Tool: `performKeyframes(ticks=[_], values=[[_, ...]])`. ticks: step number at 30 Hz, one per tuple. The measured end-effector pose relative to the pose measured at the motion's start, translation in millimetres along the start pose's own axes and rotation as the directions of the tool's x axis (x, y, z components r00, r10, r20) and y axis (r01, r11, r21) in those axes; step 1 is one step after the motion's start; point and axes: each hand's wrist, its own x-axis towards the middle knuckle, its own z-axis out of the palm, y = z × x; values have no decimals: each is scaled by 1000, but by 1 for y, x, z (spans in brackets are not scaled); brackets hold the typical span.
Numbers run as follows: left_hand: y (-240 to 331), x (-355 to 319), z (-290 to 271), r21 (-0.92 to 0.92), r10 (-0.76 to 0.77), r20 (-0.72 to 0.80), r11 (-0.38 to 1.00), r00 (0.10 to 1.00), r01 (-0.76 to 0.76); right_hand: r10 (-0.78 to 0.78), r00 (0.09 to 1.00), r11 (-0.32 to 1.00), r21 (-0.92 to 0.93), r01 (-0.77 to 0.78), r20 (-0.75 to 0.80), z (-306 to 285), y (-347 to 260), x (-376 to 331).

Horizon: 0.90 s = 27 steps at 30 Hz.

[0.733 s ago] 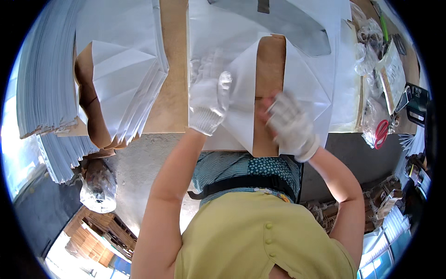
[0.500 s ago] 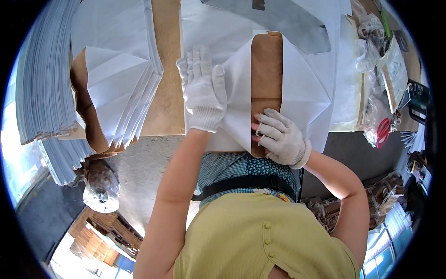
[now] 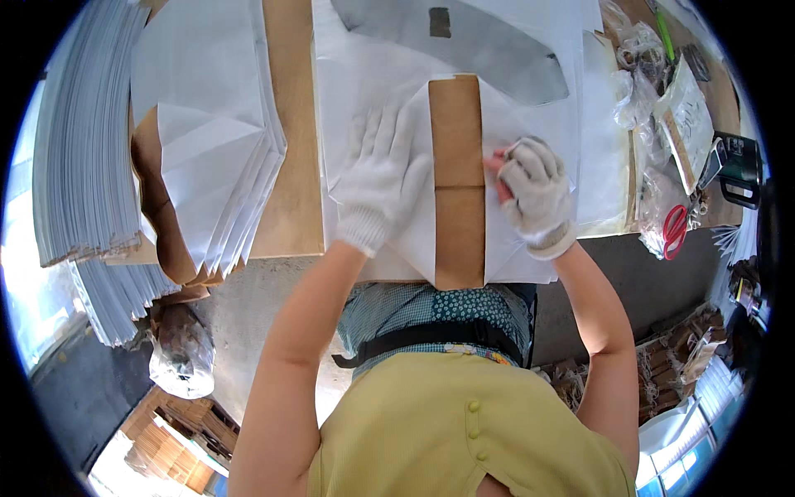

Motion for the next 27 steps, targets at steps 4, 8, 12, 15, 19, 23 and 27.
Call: performKeyframes(ticks=[4, 8, 12, 15, 19, 23, 27], values=[[10, -15, -7, 51, -28, 56, 998, 998, 25, 244, 970, 965, 100, -241, -12, 15, -6, 40], [8, -16, -7, 34, -10, 74, 999, 997, 8, 351, 927, 935, 94, -341, -129, 54, -23, 100], [0, -45, -11, 77, -39, 83, 997, 996, 33, 427, 893, 903, 25, -428, -140, 68, -26, 120], [6, -45, -13, 88, -89, 115, 993, 989, 79, 433, 889, 897, -27, -441, -146, 72, -29, 120], [14, -32, -6, 14, -102, 107, 995, 989, 101, 430, 889, 897, -37, -441, -160, 72, -33, 123], [16, -24, -8, -33, -56, 122, 998, 991, 61, 439, 889, 897, 122, -426, -128, 59, -18, 122], [-1, -58, -12, 17, -35, 113, 999, 993, 33, 479, 874, 744, 493, -452, 80, 3, -3, 71]])
